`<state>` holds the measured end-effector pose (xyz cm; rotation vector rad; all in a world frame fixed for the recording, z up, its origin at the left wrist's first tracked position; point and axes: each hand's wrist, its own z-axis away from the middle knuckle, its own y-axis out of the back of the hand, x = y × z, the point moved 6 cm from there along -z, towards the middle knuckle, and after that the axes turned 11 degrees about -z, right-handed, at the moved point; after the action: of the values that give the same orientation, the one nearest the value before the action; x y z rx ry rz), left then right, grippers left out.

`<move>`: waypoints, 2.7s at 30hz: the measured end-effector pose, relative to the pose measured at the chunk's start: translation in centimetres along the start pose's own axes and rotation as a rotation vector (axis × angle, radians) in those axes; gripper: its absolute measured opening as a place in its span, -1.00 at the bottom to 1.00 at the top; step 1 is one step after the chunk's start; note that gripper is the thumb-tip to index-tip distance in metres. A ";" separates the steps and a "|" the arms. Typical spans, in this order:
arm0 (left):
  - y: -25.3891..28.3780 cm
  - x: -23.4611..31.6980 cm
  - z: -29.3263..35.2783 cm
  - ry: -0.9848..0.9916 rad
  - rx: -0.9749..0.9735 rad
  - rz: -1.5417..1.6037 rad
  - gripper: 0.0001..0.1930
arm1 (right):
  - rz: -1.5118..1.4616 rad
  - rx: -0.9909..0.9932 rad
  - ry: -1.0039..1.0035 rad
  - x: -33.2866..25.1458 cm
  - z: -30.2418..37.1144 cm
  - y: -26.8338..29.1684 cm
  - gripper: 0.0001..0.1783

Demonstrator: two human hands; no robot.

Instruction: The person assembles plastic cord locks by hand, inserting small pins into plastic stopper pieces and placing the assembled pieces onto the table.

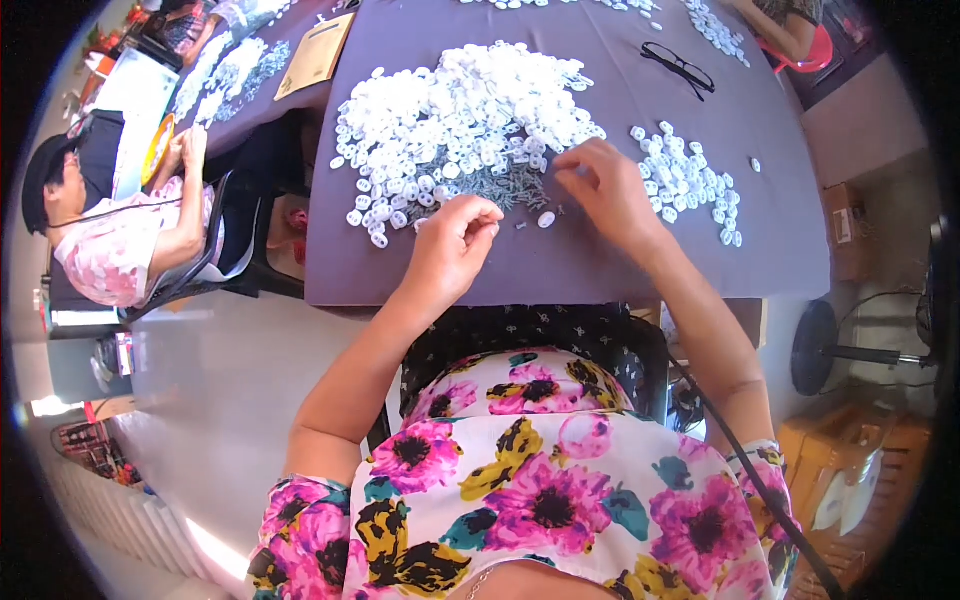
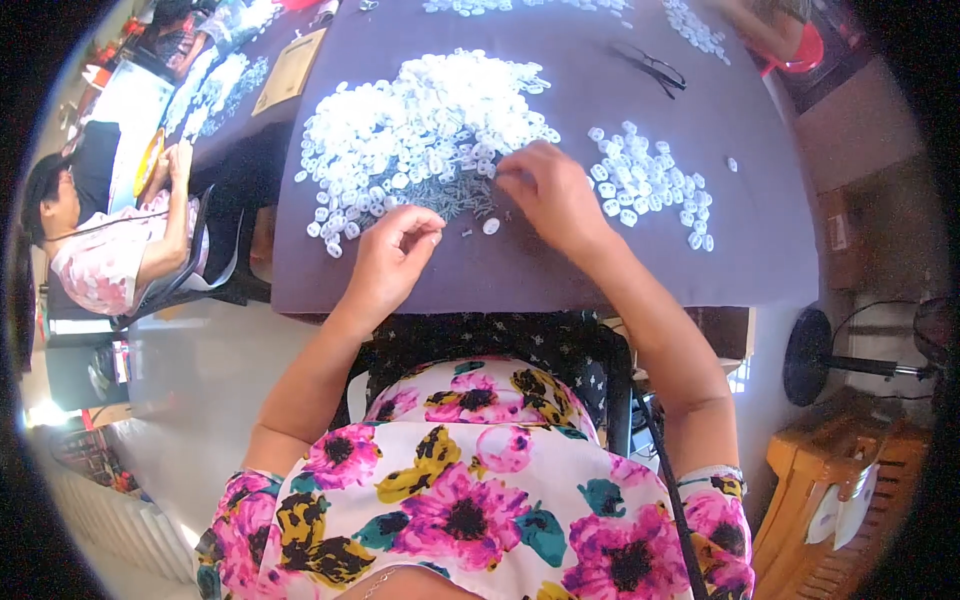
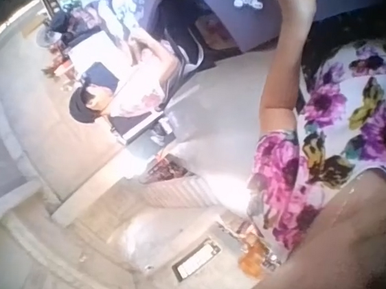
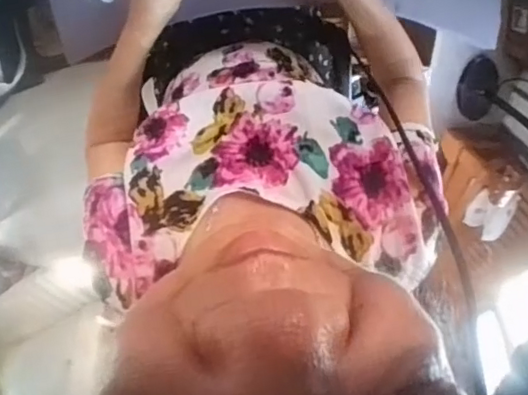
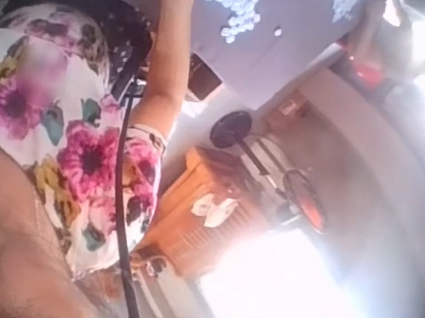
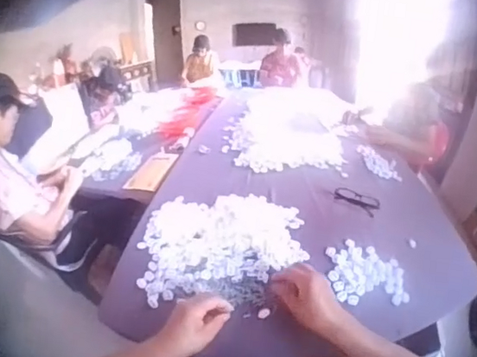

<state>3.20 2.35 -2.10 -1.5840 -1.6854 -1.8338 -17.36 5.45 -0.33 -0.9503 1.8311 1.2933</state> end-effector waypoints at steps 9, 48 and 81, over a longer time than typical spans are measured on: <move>-0.2 -0.6 1.3 -0.038 0.074 0.044 -0.85 | 0.189 -0.023 -0.027 1.7 -1.5 -1.8 -0.84; 1.4 5.5 2.3 0.051 0.007 0.581 -0.89 | -1.031 -0.123 -0.203 -5.7 5.8 -2.9 -0.81; 0.7 5.7 2.1 -0.016 0.041 0.318 -0.78 | -0.941 -0.086 -0.216 -4.1 6.5 -4.1 -0.88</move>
<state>2.49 6.57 2.20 -1.7359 -1.3712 -1.6218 -10.97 11.43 -0.45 -1.4100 0.9362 0.8183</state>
